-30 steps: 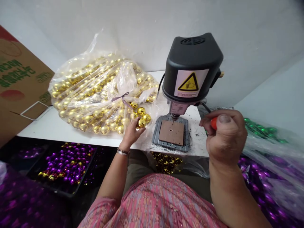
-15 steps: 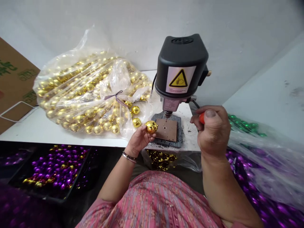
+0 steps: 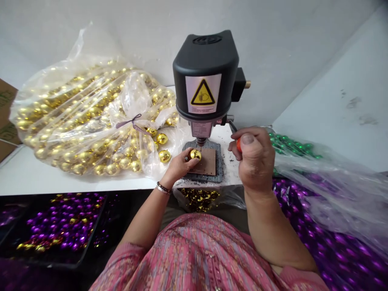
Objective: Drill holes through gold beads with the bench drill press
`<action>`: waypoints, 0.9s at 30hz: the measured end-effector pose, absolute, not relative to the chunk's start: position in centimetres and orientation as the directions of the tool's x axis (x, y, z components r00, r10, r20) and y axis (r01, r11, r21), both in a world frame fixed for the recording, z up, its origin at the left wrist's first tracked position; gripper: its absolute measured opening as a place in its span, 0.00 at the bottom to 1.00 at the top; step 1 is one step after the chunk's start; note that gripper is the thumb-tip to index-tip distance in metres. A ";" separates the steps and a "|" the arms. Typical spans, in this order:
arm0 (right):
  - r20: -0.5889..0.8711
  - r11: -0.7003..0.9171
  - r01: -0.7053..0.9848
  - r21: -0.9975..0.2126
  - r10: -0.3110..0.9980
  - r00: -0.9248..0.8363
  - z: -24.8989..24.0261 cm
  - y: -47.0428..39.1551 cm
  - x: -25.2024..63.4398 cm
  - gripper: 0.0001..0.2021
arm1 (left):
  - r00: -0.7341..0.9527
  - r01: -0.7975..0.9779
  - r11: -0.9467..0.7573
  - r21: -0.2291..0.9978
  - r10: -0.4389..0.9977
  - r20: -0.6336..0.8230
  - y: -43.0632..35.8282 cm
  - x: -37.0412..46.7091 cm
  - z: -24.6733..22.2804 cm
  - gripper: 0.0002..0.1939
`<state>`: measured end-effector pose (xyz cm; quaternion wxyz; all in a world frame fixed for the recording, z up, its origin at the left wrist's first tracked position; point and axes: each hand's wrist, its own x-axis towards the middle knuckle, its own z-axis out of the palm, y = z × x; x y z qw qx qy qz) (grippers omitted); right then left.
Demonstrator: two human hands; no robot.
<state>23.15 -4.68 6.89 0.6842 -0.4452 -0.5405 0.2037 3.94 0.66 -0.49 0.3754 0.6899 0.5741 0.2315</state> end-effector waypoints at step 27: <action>0.545 0.513 0.184 -0.838 0.775 0.319 7.5 -5.1 23.0 0.17 | 0.386 0.615 -0.118 0.780 0.907 -0.167 3.3 5.5 -0.2 0.36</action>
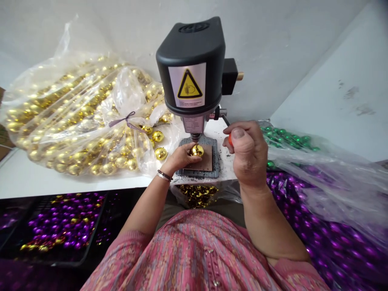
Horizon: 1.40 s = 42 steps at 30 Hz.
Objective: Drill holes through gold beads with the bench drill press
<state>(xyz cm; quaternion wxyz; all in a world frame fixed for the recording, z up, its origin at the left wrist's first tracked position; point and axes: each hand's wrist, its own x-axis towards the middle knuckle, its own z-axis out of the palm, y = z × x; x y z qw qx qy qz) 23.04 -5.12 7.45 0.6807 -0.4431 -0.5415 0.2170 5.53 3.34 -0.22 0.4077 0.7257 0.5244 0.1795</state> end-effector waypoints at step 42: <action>0.657 0.517 0.468 -0.717 0.725 0.206 5.8 -5.6 23.8 0.14 | 0.423 0.570 -0.202 0.797 0.903 -0.074 3.1 5.6 -1.3 0.32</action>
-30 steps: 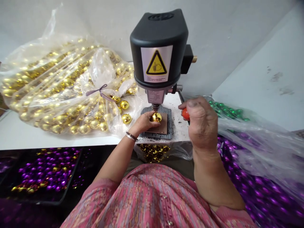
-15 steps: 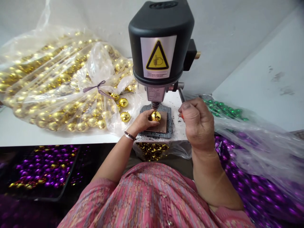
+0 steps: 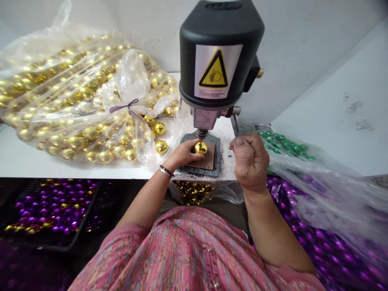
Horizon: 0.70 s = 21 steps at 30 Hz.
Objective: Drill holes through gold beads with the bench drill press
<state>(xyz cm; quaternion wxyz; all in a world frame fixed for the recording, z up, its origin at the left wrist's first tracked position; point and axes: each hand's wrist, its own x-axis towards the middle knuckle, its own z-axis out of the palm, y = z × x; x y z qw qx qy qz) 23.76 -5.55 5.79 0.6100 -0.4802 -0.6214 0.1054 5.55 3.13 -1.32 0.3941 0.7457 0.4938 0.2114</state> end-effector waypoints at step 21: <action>0.535 0.461 0.275 -0.844 0.758 0.373 11.1 -3.5 23.3 0.22 | 0.377 0.507 -0.238 0.828 0.925 0.035 0.2 4.9 -1.5 0.34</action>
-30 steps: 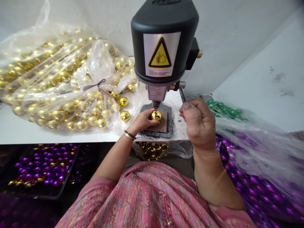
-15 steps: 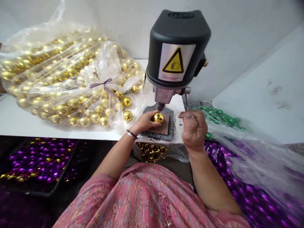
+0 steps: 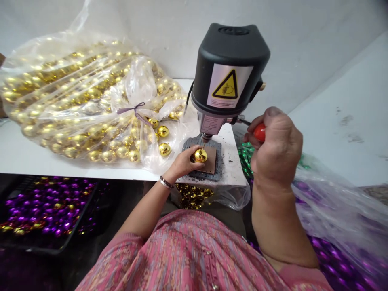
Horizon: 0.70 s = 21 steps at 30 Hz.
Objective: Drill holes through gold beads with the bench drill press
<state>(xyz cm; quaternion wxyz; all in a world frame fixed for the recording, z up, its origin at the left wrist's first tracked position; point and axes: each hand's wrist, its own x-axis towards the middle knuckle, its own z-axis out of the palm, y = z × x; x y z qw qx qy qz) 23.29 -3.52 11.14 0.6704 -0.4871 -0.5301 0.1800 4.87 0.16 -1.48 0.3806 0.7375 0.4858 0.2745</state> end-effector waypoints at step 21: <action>0.537 0.533 0.139 -0.834 0.732 0.420 9.3 -4.0 22.8 0.20 | -0.125 0.901 0.096 0.423 0.991 0.041 2.8 -3.1 -1.9 0.17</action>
